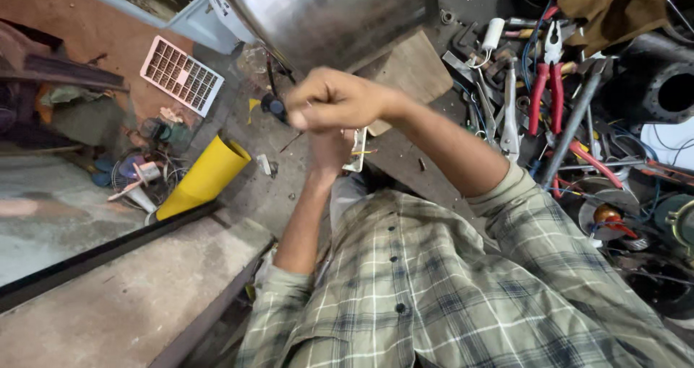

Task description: The person uses pliers to work on the motor of a stainless steel mixer jar, then removes the motor unit and handles its wiring. They open a white switch box, use a screwdriver on it, and manipulate the wires and components inside while the mixer body rests on the workbench.

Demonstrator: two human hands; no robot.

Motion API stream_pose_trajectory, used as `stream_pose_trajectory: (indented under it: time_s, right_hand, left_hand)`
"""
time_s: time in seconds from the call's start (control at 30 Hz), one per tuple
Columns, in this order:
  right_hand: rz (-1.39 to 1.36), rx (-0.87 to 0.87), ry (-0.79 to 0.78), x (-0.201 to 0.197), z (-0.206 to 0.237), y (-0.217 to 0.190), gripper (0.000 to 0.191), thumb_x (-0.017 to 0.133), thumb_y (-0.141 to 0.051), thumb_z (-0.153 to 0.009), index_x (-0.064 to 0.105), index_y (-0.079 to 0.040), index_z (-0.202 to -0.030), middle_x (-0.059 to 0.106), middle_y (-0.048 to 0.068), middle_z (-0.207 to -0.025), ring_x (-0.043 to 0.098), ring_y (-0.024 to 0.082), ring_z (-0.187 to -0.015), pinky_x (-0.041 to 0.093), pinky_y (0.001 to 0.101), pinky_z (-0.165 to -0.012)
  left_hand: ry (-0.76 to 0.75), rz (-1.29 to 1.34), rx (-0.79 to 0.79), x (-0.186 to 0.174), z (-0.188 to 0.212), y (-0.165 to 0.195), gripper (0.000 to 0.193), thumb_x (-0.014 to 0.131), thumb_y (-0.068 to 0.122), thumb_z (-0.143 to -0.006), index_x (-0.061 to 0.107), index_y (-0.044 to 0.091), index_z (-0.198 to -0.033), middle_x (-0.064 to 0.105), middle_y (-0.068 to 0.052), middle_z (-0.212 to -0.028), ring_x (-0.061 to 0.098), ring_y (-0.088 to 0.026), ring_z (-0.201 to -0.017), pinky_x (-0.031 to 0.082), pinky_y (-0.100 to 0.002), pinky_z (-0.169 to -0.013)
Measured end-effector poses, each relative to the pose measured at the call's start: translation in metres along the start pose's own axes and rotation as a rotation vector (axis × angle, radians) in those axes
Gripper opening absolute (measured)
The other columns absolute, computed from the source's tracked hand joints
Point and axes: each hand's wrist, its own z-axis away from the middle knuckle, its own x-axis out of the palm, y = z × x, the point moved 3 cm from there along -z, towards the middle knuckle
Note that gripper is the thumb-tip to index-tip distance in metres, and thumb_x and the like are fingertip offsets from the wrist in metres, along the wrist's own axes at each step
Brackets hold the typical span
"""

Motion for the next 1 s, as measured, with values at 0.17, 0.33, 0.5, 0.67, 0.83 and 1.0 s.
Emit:
stream_pose_trajectory:
  time_s: [0.17,0.33,0.5,0.67,0.83,1.0]
  right_hand:
    - [0.476,-0.239,1.074,0.051,0.012,-0.016,0.046,0.054,-0.038,-0.112,0.055,0.001,-0.089,0.053,0.007,-0.073,0.049,0.009,-0.067,0.041,0.0324,-0.059]
    - [0.001,0.027,0.182,0.013,-0.016,0.005,0.049,0.064,-0.031,-0.111,0.049,-0.003,-0.074,0.039,-0.001,-0.063,0.039,0.009,-0.059,0.035,0.0303,-0.054]
    - [-0.370,0.124,-0.132,-0.005,-0.002,0.018,0.031,0.068,-0.028,-0.104,0.056,-0.005,-0.087,0.051,-0.003,-0.074,0.047,0.008,-0.066,0.039,0.0270,-0.059]
    - [0.093,-0.270,0.795,0.029,0.028,0.006,0.036,0.073,-0.028,-0.102,0.054,0.002,-0.107,0.054,0.005,-0.106,0.059,0.012,-0.092,0.053,0.0293,-0.081]
    - [0.003,-0.205,0.822,0.026,0.017,0.004,0.038,0.052,-0.035,-0.117,0.064,0.000,-0.107,0.068,0.005,-0.102,0.067,0.008,-0.076,0.056,0.0221,-0.066]
    - [-0.437,-0.129,0.234,0.005,0.007,0.006,0.050,0.058,-0.047,-0.103,0.061,0.001,-0.116,0.069,0.007,-0.110,0.058,0.004,-0.071,0.048,0.0190,-0.060]
  left_hand:
    - [-0.083,-1.297,0.034,0.010,-0.013,0.030,0.010,0.055,0.000,-0.105,0.061,0.007,-0.100,0.059,-0.004,-0.102,0.060,-0.018,-0.097,0.051,-0.031,-0.089]
    - [-0.125,-0.236,-0.090,0.005,-0.007,0.008,0.009,0.059,0.008,-0.101,0.067,0.004,-0.103,0.065,-0.012,-0.103,0.064,-0.028,-0.099,0.052,-0.039,-0.090]
    - [-0.178,-0.012,-0.176,0.007,0.011,-0.015,0.021,0.063,0.017,-0.097,0.072,0.000,-0.106,0.071,-0.021,-0.105,0.068,-0.039,-0.101,0.053,-0.048,-0.090]
    - [-0.235,0.284,-0.144,-0.002,0.007,-0.013,0.030,0.063,0.018,-0.093,0.069,-0.005,-0.112,0.071,-0.027,-0.106,0.068,-0.046,-0.102,0.053,-0.053,-0.086]
    - [-0.204,0.250,-0.109,-0.005,-0.001,-0.014,0.025,0.066,0.019,-0.095,0.069,-0.002,-0.109,0.073,-0.025,-0.099,0.072,-0.042,-0.095,0.054,-0.050,-0.082]
    - [-0.096,0.082,-0.141,0.006,0.005,-0.012,0.027,0.071,0.014,-0.095,0.064,-0.008,-0.107,0.067,-0.030,-0.104,0.067,-0.046,-0.097,0.053,-0.051,-0.079]
